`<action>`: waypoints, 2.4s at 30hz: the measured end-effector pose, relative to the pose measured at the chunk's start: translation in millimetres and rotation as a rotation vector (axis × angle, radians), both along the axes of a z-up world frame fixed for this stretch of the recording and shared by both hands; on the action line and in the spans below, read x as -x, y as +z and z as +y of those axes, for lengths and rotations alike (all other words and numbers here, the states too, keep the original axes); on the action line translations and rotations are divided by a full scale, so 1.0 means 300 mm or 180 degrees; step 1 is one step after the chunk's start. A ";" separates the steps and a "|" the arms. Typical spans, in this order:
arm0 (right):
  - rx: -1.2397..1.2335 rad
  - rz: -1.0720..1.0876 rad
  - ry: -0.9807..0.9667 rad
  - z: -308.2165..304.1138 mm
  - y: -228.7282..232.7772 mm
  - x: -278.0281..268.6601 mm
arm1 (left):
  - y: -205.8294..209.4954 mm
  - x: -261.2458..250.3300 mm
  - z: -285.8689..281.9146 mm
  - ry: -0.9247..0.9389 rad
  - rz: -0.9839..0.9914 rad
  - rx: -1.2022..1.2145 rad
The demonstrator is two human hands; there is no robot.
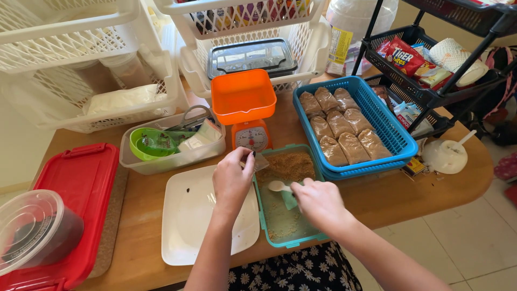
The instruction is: Filling small plastic bags with a brown powder using a spoon, weighing them on a scale, and organizing them in a basket.
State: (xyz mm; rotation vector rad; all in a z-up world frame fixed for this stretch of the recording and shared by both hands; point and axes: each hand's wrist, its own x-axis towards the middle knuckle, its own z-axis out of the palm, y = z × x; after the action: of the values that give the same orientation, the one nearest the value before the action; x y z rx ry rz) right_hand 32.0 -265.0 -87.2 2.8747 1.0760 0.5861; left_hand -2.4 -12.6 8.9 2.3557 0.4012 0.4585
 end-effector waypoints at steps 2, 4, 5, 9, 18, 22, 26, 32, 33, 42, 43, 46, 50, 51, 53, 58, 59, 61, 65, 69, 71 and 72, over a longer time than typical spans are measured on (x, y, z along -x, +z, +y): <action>-0.0090 0.0164 0.0077 0.046 0.054 0.015 | -0.001 -0.002 0.002 -0.0002 -0.0007 0.0016; -0.0177 0.0332 0.0148 0.083 0.049 0.014 | -0.002 -0.003 0.002 -0.0011 -0.0009 0.0036; -0.0172 0.0316 0.0142 0.100 0.017 0.000 | -0.001 -0.005 0.003 -0.0007 -0.0013 0.0038; -0.0162 0.0039 0.0049 0.146 -0.065 -0.037 | -0.002 -0.008 0.012 0.0009 -0.0023 0.0049; -0.0411 0.0155 -0.0053 0.148 -0.119 -0.059 | -0.007 -0.004 0.015 0.0026 -0.0027 0.0059; -0.0374 0.0230 -0.0042 0.152 -0.124 -0.074 | -0.007 -0.003 0.013 0.0038 -0.0024 0.0055; -0.0422 0.0531 0.0024 0.146 -0.125 -0.081 | -0.013 0.004 0.013 0.0030 -0.0062 0.0022; -0.0703 0.0827 0.0073 0.127 -0.061 -0.073 | -0.025 -0.001 0.025 0.0053 -0.0081 0.0048; -0.0751 0.0902 0.0081 0.123 -0.054 -0.074 | -0.022 -0.001 0.029 0.0062 -0.0107 0.0059; -0.0886 0.1084 -0.0012 0.054 0.083 0.009 | -0.010 0.011 0.048 0.0063 -0.0107 0.0047; -0.0885 0.1078 -0.0008 0.042 0.098 0.018 | -0.014 0.007 0.048 0.0066 -0.0113 0.0048; -0.0933 0.1155 -0.0132 0.003 0.141 0.040 | -0.024 -0.002 0.044 0.0018 -0.0070 -0.0006; -0.0982 0.1203 -0.0305 -0.039 0.235 0.065 | -0.038 -0.007 0.035 -0.0028 -0.0002 -0.0044; -0.1016 0.1204 -0.0380 -0.047 0.268 0.071 | -0.041 -0.009 0.033 -0.0040 0.0015 -0.0049; -0.1016 0.1084 -0.0310 -0.058 0.359 0.088 | -0.028 -0.005 0.031 -0.0070 0.0007 -0.0073; -0.0870 0.0690 -0.0082 -0.042 0.468 0.085 | -0.011 -0.006 0.033 -0.0152 0.0005 -0.0147; -0.0799 0.0566 0.0032 -0.033 0.467 0.074 | -0.013 -0.009 0.034 -0.0170 0.0025 -0.0160; -0.0734 0.0443 0.0146 -0.012 0.467 0.060 | -0.015 -0.011 0.032 -0.0188 0.0046 -0.0178; -0.0412 -0.0043 0.0377 0.034 0.469 0.024 | -0.019 -0.010 0.020 -0.0206 0.0043 -0.0219; -0.0190 -0.0517 0.0715 0.084 0.457 -0.061 | -0.017 -0.012 0.020 -0.0251 -0.0012 -0.0245; -0.0111 -0.0752 0.0834 0.118 0.467 -0.089 | -0.004 -0.011 0.020 -0.0243 -0.0024 -0.0238; -0.0031 -0.0991 0.0953 0.135 0.473 -0.103 | 0.002 -0.010 0.019 -0.0234 -0.0041 -0.0231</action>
State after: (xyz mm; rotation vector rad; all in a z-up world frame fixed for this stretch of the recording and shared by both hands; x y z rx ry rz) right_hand 62.8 -224.6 54.6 2.5246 1.4524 1.0123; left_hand 0.6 -6.9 9.6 2.4273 0.2956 0.4602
